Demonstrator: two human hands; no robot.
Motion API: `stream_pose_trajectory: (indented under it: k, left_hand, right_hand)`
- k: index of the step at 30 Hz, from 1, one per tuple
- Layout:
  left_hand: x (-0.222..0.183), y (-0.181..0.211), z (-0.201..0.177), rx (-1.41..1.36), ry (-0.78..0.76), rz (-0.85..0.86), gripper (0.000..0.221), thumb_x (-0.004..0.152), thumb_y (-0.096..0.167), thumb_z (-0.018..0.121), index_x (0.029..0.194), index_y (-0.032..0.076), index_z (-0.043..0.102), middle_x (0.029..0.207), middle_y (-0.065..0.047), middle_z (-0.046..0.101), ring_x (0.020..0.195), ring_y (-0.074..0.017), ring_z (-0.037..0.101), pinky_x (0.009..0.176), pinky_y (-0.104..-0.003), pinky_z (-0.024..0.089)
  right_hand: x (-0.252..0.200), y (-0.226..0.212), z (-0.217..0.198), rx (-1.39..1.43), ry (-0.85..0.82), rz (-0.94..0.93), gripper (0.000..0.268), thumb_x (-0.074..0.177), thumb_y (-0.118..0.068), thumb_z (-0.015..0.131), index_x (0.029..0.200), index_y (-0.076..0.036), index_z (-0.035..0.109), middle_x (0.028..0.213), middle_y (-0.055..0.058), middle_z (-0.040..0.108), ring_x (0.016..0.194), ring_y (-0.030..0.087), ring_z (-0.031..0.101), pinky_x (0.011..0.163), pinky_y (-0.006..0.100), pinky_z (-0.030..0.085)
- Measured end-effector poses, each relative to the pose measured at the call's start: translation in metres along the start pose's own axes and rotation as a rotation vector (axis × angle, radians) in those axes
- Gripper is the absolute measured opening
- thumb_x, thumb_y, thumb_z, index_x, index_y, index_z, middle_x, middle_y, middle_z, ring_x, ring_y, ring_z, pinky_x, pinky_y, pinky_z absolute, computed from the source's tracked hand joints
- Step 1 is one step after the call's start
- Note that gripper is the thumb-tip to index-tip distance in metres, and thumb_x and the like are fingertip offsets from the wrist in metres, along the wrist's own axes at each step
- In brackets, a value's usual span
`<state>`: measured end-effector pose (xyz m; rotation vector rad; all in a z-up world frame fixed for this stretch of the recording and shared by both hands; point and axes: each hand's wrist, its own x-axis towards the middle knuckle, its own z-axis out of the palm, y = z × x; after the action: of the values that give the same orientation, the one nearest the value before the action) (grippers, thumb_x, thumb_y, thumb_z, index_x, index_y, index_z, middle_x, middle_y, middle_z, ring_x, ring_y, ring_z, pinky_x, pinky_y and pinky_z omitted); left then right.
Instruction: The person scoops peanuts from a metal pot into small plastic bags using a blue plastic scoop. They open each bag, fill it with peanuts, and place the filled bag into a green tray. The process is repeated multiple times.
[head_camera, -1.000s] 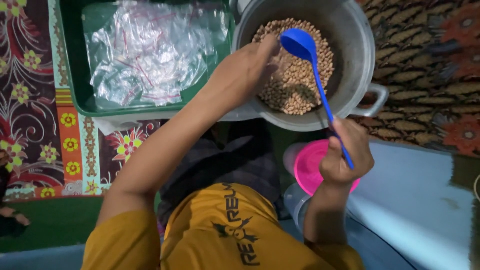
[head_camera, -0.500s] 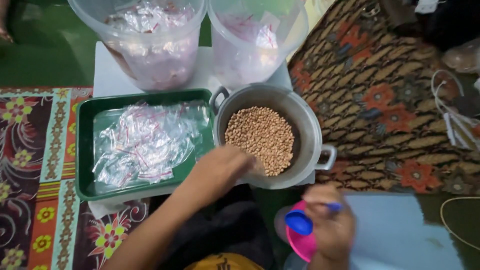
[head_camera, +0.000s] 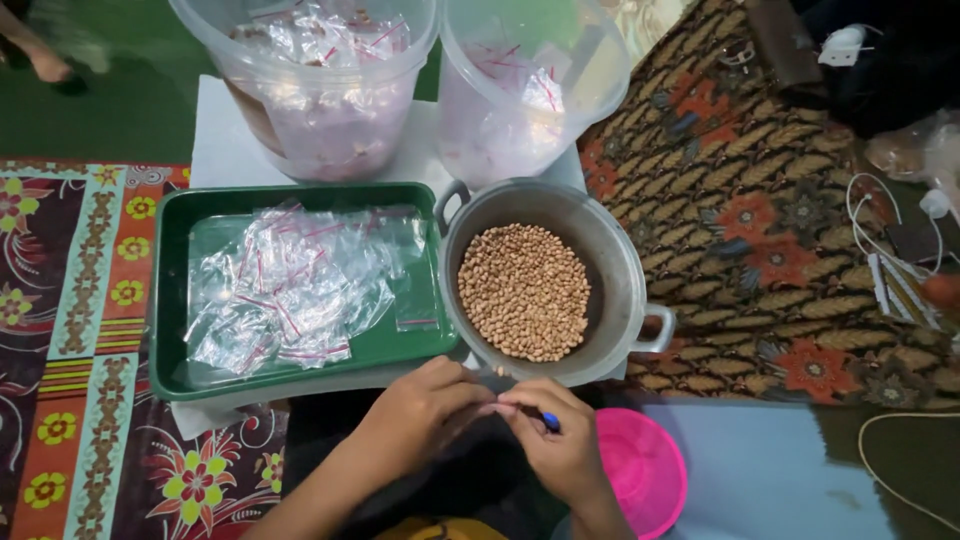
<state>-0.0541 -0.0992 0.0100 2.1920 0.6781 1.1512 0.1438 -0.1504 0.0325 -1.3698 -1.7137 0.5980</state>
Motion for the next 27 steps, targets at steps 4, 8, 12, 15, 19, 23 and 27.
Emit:
stream_pose_trajectory:
  k: [4, 8, 12, 15, 19, 23, 27]
  left_hand:
    - [-0.011, 0.000, 0.000, -0.073, -0.028, -0.090, 0.012, 0.099, 0.017, 0.068, 0.102, 0.006, 0.073, 0.097, -0.009, 0.065, 0.085, -0.0268, 0.059, 0.067, -0.036, 0.049]
    - [-0.023, -0.005, 0.002, -0.144, -0.097, -0.162, 0.009, 0.097, 0.011, 0.067, 0.104, 0.009, 0.073, 0.080, -0.008, 0.053, 0.073, -0.0268, 0.057, 0.062, -0.037, 0.044]
    - [-0.022, -0.001, -0.004, -0.218, -0.133, -0.262, 0.012, 0.097, 0.017, 0.069, 0.104, 0.011, 0.077, 0.080, -0.005, 0.060, 0.071, -0.0220, 0.065, 0.065, -0.032, 0.049]
    - [-0.027, -0.007, 0.003, -0.216, -0.147, -0.302, 0.026, 0.096, 0.023, 0.070, 0.118, 0.010, 0.074, 0.094, -0.009, 0.071, 0.081, -0.0252, 0.072, 0.072, -0.033, 0.053]
    - [-0.028, -0.005, -0.003, -0.232, -0.202, -0.303, 0.020, 0.095, 0.025, 0.071, 0.111, 0.015, 0.078, 0.082, -0.004, 0.068, 0.075, -0.0212, 0.067, 0.067, -0.032, 0.050]
    - [-0.024, -0.008, -0.009, -0.179, -0.258, -0.359, 0.018, 0.097, 0.023, 0.067, 0.110, 0.018, 0.077, 0.088, -0.005, 0.070, 0.080, -0.0243, 0.069, 0.071, -0.033, 0.050]
    - [-0.010, -0.011, -0.026, -0.018, -0.271, -0.307, 0.013, 0.097, 0.020, 0.063, 0.097, 0.011, 0.073, 0.090, -0.008, 0.073, 0.085, -0.0298, 0.068, 0.072, -0.040, 0.050]
  right_hand:
    - [-0.005, 0.006, 0.005, -0.007, -0.005, -0.039, 0.004, 0.087, -0.008, 0.078, 0.090, -0.008, 0.078, 0.087, 0.005, 0.075, 0.074, 0.012, 0.070, 0.063, 0.022, 0.053]
    - [-0.007, 0.002, 0.006, -0.037, -0.044, -0.175, 0.002, 0.088, -0.005, 0.074, 0.088, -0.007, 0.075, 0.084, 0.009, 0.075, 0.074, 0.021, 0.073, 0.071, 0.029, 0.059]
    - [-0.005, 0.000, 0.007, 0.006, -0.068, -0.192, 0.004, 0.086, -0.004, 0.075, 0.086, -0.007, 0.074, 0.082, 0.010, 0.076, 0.070, 0.021, 0.074, 0.065, 0.029, 0.059]
    - [-0.002, -0.004, 0.007, -0.005, -0.090, -0.158, 0.004, 0.087, -0.007, 0.076, 0.084, -0.008, 0.075, 0.080, 0.007, 0.077, 0.070, 0.018, 0.073, 0.065, 0.028, 0.057]
    - [-0.005, 0.003, 0.007, 0.041, -0.162, -0.011, 0.010, 0.088, -0.009, 0.073, 0.079, -0.008, 0.073, 0.077, 0.006, 0.075, 0.070, 0.017, 0.071, 0.067, 0.029, 0.054]
    - [-0.011, 0.021, 0.008, 0.017, -0.276, 0.269, 0.003, 0.086, -0.016, 0.078, 0.087, -0.014, 0.079, 0.076, -0.006, 0.074, 0.059, 0.004, 0.055, 0.057, 0.022, 0.046]
    - [-0.019, 0.037, 0.010, 0.013, -0.245, 0.428, 0.014, 0.082, -0.015, 0.082, 0.096, -0.015, 0.083, 0.077, -0.006, 0.077, 0.059, 0.004, 0.051, 0.060, 0.021, 0.047]
